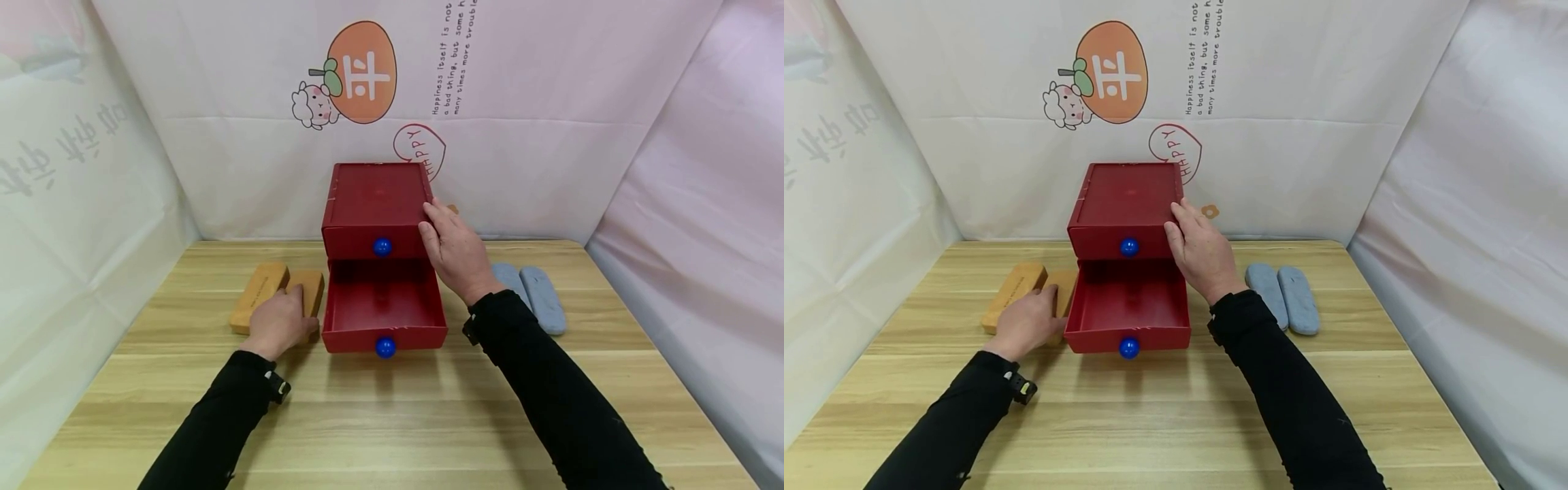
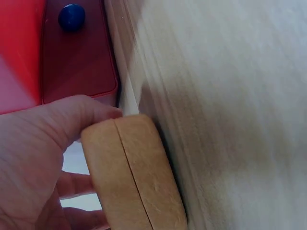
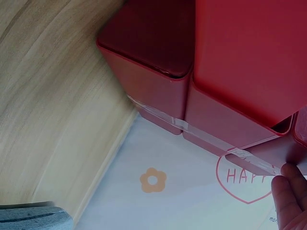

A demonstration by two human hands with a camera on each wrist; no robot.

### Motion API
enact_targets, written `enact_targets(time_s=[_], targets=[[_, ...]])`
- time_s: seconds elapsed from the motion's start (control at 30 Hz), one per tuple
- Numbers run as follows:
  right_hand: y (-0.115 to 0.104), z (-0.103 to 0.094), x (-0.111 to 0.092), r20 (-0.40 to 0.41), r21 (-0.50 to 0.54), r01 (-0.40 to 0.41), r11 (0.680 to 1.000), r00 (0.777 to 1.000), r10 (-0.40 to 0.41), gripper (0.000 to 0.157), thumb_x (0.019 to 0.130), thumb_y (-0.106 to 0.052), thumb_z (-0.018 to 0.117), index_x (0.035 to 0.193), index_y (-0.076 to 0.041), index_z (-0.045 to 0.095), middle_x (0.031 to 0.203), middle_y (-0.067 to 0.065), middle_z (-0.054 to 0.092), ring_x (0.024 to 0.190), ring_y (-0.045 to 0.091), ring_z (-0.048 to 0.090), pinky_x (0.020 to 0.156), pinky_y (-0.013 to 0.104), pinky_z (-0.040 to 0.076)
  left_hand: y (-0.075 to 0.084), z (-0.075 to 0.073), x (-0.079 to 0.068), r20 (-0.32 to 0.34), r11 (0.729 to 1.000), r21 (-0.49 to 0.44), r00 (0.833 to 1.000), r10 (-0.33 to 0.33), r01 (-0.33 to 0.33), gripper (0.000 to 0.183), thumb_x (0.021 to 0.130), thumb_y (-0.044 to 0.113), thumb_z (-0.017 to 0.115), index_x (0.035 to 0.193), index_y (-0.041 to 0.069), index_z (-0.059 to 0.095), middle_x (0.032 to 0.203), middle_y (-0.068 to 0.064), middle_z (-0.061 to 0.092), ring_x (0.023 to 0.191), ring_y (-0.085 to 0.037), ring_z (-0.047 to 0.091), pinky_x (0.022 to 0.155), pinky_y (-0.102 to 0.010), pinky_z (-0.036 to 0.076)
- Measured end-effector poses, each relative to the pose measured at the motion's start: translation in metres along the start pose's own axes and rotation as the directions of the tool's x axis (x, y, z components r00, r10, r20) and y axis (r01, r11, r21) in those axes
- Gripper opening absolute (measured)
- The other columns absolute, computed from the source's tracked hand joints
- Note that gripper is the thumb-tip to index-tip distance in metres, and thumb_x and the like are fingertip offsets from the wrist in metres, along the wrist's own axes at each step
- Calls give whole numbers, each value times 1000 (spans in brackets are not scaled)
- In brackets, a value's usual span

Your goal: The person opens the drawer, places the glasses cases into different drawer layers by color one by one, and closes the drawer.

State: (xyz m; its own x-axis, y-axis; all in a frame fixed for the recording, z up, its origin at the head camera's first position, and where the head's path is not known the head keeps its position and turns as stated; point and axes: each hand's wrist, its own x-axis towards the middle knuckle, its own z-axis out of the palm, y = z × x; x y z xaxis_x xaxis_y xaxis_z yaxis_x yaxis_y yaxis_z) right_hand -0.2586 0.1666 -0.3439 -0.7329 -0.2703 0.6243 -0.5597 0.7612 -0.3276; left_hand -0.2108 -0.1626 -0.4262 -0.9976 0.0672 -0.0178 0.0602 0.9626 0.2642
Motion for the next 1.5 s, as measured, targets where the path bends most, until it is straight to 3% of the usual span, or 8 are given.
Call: enact_targets(time_s=[0.23, 0.6, 0.8, 1.03, 1.17, 1.27, 1.5], targets=[[-1, 0, 0, 5, 1, -6, 1000, 1000, 6, 61, 102, -48, 32, 150, -11, 42, 156, 5, 38, 140, 16, 36, 108, 43, 40, -9, -3, -5, -8, 992, -123, 1000, -19, 18, 79, 81, 45, 64, 146, 5, 41, 110, -15, 64, 85, -27, 58, 68, -43, 49], [-1, -1, 1, 10, -8, -14, 1000, 1000, 14, 60, 103, -48, 32, 149, -11, 43, 156, 6, 38, 139, 17, 37, 108, 43, 40, -19, -19, -29, 16, 947, -320, 999, -37, 40, 83, 84, 47, 61, 152, 8, 34, 126, -12, 57, 91, -27, 55, 71, -37, 47], [0, -1, 1, 7, -7, -7, 1000, 1000, 7, 60, 103, -48, 32, 149, -10, 43, 156, 7, 38, 139, 17, 37, 108, 43, 40, -21, -39, -46, -39, 935, -353, 999, -30, 14, 83, 85, 49, 62, 153, 11, 32, 122, -14, 59, 84, -26, 56, 64, -34, 47], [0, 0, 1, 8, -9, -10, 1000, 1000, 10, 61, 103, -48, 32, 149, -11, 43, 156, 7, 39, 139, 16, 36, 108, 43, 40, -22, -73, -70, -35, 894, -449, 999, -17, -1, 88, 85, 59, 61, 157, 21, 26, 146, -14, 46, 104, -29, 58, 69, -36, 51], [0, 0, 1, 8, -8, -11, 1000, 1000, 11, 61, 103, -48, 32, 149, -11, 43, 156, 7, 38, 139, 16, 36, 108, 44, 40, -17, -90, -84, -37, 861, -508, 999, 12, -29, 83, 87, 51, 64, 156, 24, 27, 150, -11, 43, 110, -30, 57, 69, -36, 54], [0, -1, 1, 11, -7, -13, 1000, 1000, 13, 61, 103, -49, 32, 150, -11, 42, 156, 6, 38, 139, 16, 36, 108, 44, 40, -10, -100, -92, -59, 853, -516, 997, 49, -72, 79, 87, 47, 65, 155, 24, 31, 149, -9, 45, 108, -29, 58, 68, -35, 54], [-1, -1, 1, 19, -6, -17, 1000, 1000, 17, 62, 102, -49, 31, 150, -12, 42, 157, 5, 37, 140, 16, 35, 108, 44, 40, 16, -116, -97, -82, 869, -466, 986, 145, -166, 70, 84, 43, 69, 148, 30, 43, 125, -1, 58, 99, -24, 59, 65, -34, 54]])
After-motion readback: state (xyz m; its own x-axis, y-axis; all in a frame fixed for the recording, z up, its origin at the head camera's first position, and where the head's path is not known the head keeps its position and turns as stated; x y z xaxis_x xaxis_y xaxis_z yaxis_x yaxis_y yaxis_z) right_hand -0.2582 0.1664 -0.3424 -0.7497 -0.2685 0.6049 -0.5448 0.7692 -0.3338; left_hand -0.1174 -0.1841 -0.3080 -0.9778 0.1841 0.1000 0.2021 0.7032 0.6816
